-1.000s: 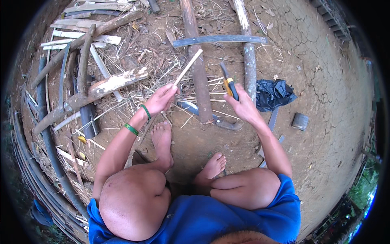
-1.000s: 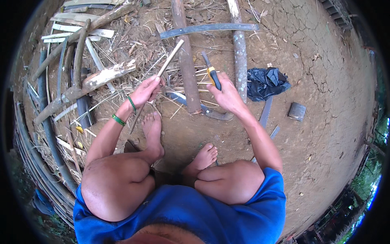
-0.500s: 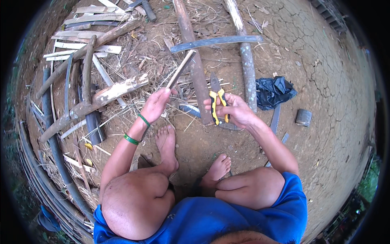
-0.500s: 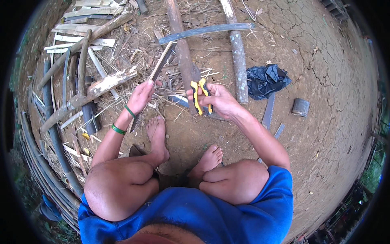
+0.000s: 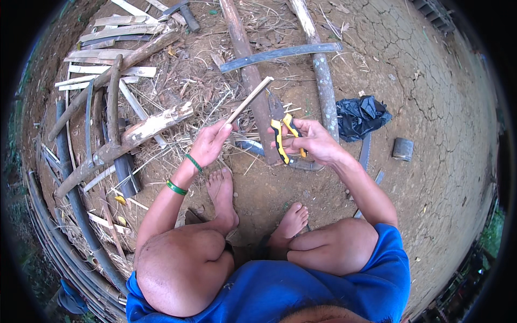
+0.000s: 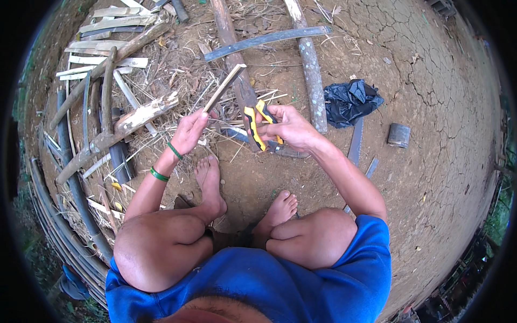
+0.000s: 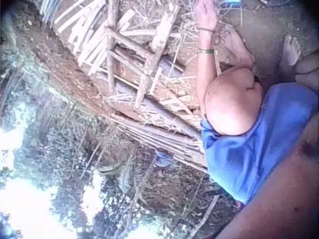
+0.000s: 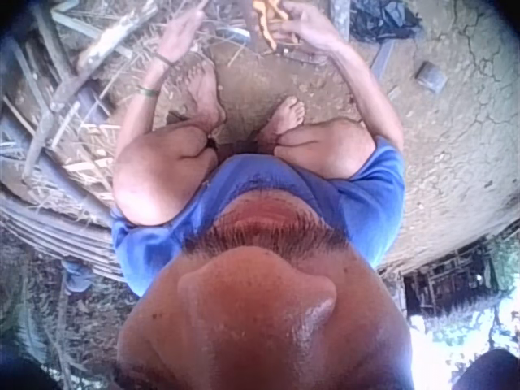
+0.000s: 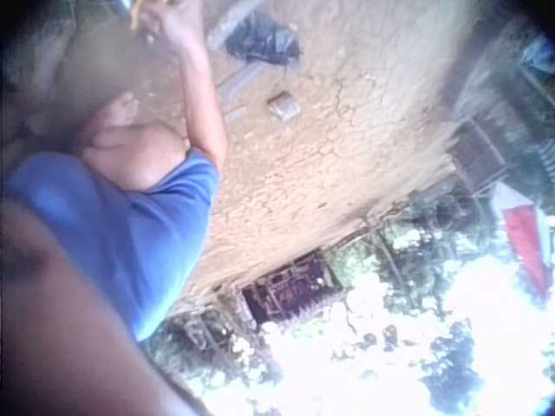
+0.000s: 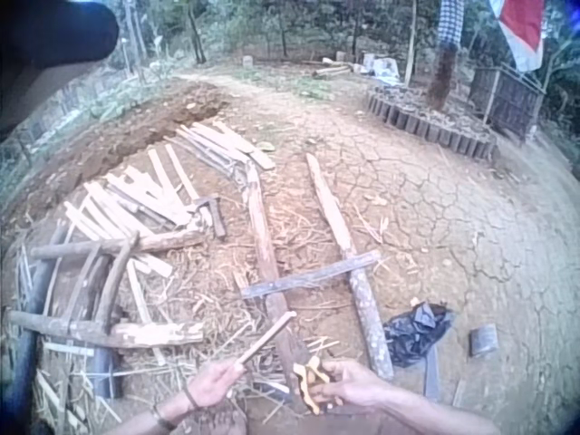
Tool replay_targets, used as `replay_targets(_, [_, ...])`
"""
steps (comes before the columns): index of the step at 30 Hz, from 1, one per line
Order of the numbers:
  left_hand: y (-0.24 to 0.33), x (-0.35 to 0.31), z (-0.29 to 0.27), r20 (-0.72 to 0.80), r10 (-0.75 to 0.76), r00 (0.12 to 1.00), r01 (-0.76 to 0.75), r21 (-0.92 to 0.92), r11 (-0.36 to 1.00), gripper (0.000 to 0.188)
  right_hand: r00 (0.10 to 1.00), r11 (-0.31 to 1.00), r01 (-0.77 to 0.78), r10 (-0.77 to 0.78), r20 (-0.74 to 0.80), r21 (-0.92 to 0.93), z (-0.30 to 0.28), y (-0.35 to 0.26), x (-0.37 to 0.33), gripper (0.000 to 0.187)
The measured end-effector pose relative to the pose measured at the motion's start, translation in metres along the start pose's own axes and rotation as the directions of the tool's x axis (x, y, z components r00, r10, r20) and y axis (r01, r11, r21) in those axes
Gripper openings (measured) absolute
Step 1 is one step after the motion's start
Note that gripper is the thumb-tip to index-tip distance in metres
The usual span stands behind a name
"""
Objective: The person assembles a wooden structure by positioning vertical logs and securing horizontal planks. They use pliers to remove nails from a plank and a machete to drive nails into the wood, working on the ground in an outdoor area.
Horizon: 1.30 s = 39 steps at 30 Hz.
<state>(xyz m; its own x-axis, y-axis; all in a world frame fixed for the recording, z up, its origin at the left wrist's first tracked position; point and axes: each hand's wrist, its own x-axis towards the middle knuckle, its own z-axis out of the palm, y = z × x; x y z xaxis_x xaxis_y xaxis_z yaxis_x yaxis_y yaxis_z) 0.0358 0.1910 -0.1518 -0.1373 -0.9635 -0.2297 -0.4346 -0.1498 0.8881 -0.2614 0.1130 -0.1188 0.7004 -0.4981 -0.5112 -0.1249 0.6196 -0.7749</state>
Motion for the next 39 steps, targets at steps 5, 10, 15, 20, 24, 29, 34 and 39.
replay_targets(5, [0.000,0.000,-0.001,0.016,0.013,1.000,-0.013,0.021,1.000,0.046,1.000,0.997,0.027,-0.027,-0.011,0.071,0.010,-0.016,-0.005,0.026])
replay_targets(10, [-0.001,0.001,-0.002,0.052,0.036,0.998,-0.035,-0.023,0.999,0.048,0.995,0.996,0.087,-0.087,0.051,0.010,0.006,-0.015,-0.006,0.017])
replay_targets(15, [0.000,-0.004,-0.002,0.263,-0.079,0.962,0.143,-0.236,0.961,0.055,0.991,0.998,0.026,-0.032,0.127,0.050,-0.002,-0.016,-0.007,0.024])
replay_targets(20, [0.006,-0.006,-0.002,0.351,-0.153,0.924,0.307,-0.439,0.844,0.056,0.981,0.998,0.061,-0.064,0.181,0.018,-0.002,-0.017,-0.008,0.024])
replay_targets(24, [0.008,-0.006,-0.006,0.375,-0.142,0.916,0.299,-0.404,0.865,0.057,0.984,0.998,0.050,-0.054,0.171,0.028,-0.001,-0.021,-0.009,0.026])
replay_targets(29, [0.013,-0.007,-0.006,0.387,-0.136,0.912,0.284,-0.357,0.890,0.059,0.975,0.993,0.115,-0.105,0.196,-0.039,-0.008,-0.016,-0.009,0.025])
replay_targets(34, [0.011,-0.006,-0.007,0.387,-0.150,0.910,0.288,-0.331,0.899,0.061,0.978,0.999,0.041,-0.041,0.203,0.008,-0.005,-0.024,-0.015,0.026])
replay_targets(39, [0.004,-0.001,-0.012,0.388,-0.159,0.908,0.261,-0.227,0.938,0.061,0.980,0.995,-0.051,0.067,0.187,-0.091,-0.013,-0.019,-0.009,0.036])
